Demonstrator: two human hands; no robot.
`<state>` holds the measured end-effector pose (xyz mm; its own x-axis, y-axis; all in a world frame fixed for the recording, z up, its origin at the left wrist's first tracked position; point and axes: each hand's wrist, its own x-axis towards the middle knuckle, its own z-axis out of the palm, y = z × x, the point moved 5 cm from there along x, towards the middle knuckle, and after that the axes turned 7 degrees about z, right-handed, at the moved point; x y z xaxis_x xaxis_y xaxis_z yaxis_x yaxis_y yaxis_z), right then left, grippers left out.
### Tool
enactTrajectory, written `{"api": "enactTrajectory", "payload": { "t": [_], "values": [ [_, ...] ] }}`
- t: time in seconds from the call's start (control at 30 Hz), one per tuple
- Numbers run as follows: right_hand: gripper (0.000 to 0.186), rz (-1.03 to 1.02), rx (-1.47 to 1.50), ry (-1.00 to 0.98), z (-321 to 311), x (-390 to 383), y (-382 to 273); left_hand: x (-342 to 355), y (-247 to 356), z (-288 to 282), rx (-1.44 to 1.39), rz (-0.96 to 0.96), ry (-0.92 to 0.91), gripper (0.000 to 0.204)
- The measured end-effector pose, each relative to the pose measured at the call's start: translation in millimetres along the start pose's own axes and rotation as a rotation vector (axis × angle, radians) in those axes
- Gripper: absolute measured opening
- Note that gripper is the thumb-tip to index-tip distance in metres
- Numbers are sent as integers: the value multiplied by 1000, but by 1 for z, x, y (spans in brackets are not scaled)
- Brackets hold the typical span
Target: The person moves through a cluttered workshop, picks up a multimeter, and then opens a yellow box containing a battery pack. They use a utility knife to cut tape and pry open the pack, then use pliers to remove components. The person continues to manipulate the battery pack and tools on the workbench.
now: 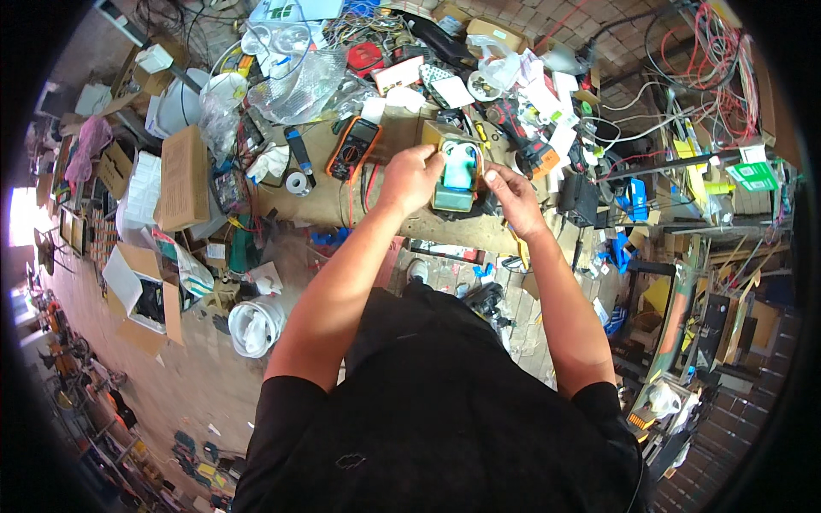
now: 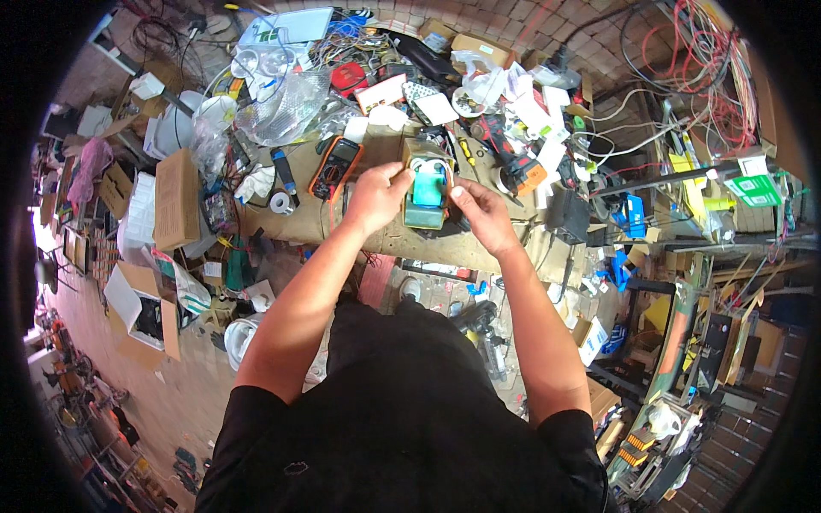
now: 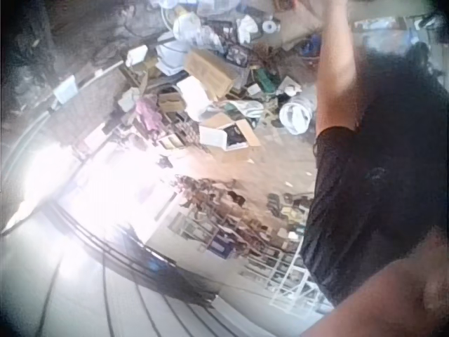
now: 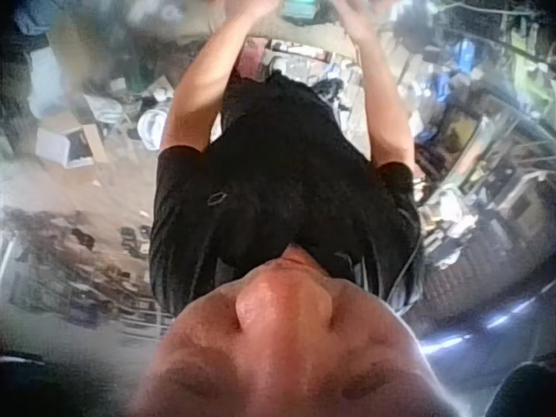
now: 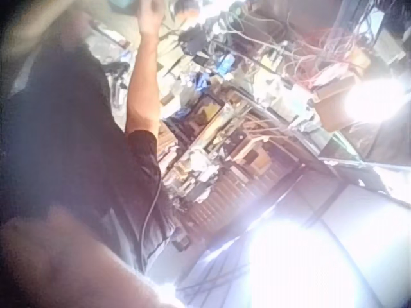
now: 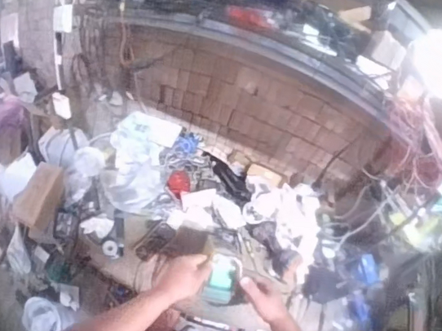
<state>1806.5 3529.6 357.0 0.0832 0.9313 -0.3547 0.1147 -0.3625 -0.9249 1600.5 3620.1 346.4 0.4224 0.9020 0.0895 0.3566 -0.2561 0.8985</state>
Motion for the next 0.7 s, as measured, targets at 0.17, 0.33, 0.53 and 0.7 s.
{"api": "enactTrajectory", "payload": {
  "t": [0.17,0.33,0.53,0.7],
  "values": [
    [75,1,-71,-45,-1,3,12,15,-24,2,-177,-26,-53,39],
    [58,76,-105,-121,7,14,16,12,-20,-4,-251,-196,-47,41],
    [30,61,19,-186,6,12,17,9,-8,-7,-256,-341,-47,35],
    [16,31,2,-159,0,15,69,12,-23,-10,-317,-367,-83,40]
  ]
}}
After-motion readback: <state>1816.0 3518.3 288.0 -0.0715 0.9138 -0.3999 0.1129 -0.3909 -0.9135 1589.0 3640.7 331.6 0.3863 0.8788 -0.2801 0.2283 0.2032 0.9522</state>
